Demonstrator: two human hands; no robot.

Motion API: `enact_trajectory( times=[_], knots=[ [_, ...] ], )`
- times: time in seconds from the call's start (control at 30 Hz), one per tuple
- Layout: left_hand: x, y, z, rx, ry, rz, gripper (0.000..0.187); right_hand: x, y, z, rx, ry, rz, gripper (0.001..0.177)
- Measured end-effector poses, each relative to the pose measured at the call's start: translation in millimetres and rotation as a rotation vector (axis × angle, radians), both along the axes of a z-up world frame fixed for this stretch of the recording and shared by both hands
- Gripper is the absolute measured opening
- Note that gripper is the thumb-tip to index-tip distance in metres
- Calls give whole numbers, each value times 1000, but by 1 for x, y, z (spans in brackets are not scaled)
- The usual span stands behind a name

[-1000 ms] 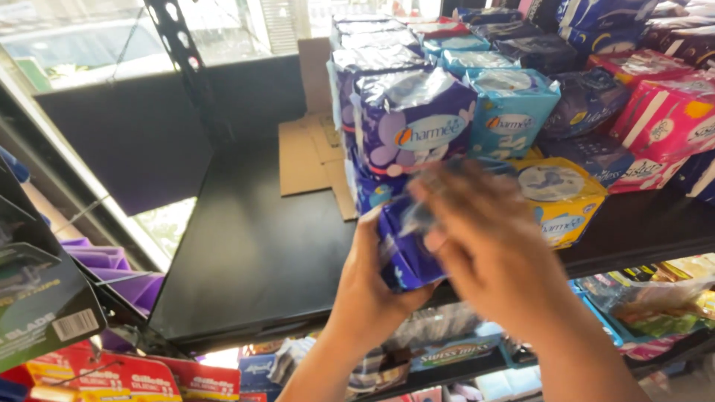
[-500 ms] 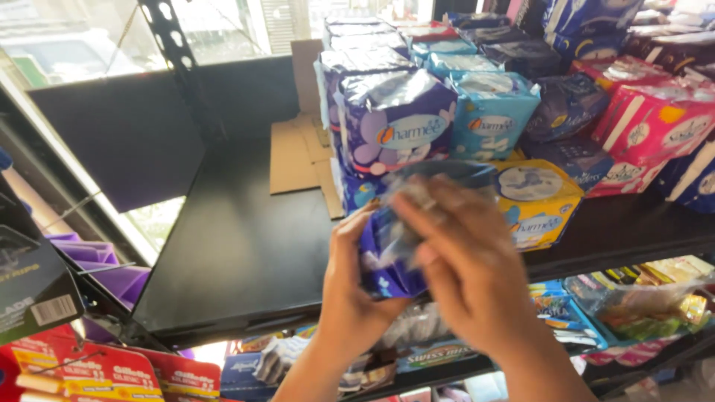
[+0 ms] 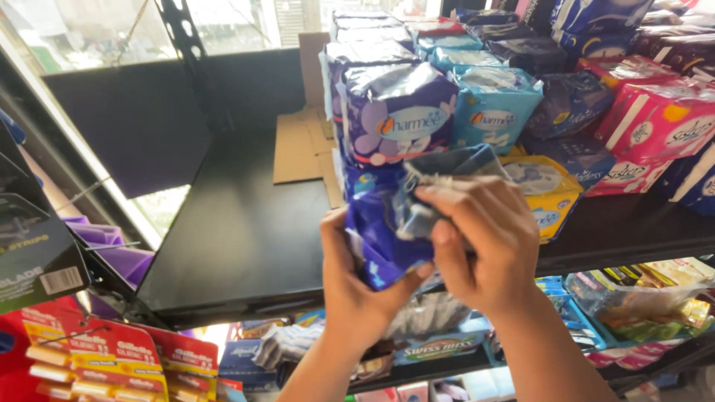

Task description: The person wipes the surface of a store shelf and the packages of feminine hygiene products on it using a blue cloth. They repeatedly pick up, wipe, and reposition the packages while cleaning the shelf area.

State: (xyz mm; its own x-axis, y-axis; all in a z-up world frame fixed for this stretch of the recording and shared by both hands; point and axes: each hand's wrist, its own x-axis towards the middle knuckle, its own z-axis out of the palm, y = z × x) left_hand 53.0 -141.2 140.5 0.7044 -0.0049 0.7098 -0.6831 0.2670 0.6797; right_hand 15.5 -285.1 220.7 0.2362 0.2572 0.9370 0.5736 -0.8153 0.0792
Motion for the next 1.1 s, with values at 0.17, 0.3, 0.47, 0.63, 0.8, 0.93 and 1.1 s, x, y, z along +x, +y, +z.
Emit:
enact_trajectory(
  times=[0.17, 0.3, 0.47, 0.63, 0.8, 0.93, 1.1],
  knots=[
    [12, 0, 7, -137, 140, -196, 84, 34, -29, -36, 370, 43, 57, 24],
    [5, 1, 18, -193, 163, -201, 96, 38, -28, -51, 695, -203, 186, 30],
    [1, -8, 0, -194, 50, -88, 85, -13, 31, -71, 130, 55, 195, 51],
    [-10, -9, -13, -173, 53, -27, 86, -26, 21, -88, -62, 131, 97, 49],
    [-26, -11, -1, -233, 78, -152, 82, -23, 5, -67, 233, 80, 10, 45],
    [-27, -14, -10, -205, 77, -123, 82, -30, 21, -97, 17, 55, -23, 47],
    [-36, -6, -20, -187, 39, -183, 90, -34, -3, -70, 211, 23, 18, 50]
  ],
)
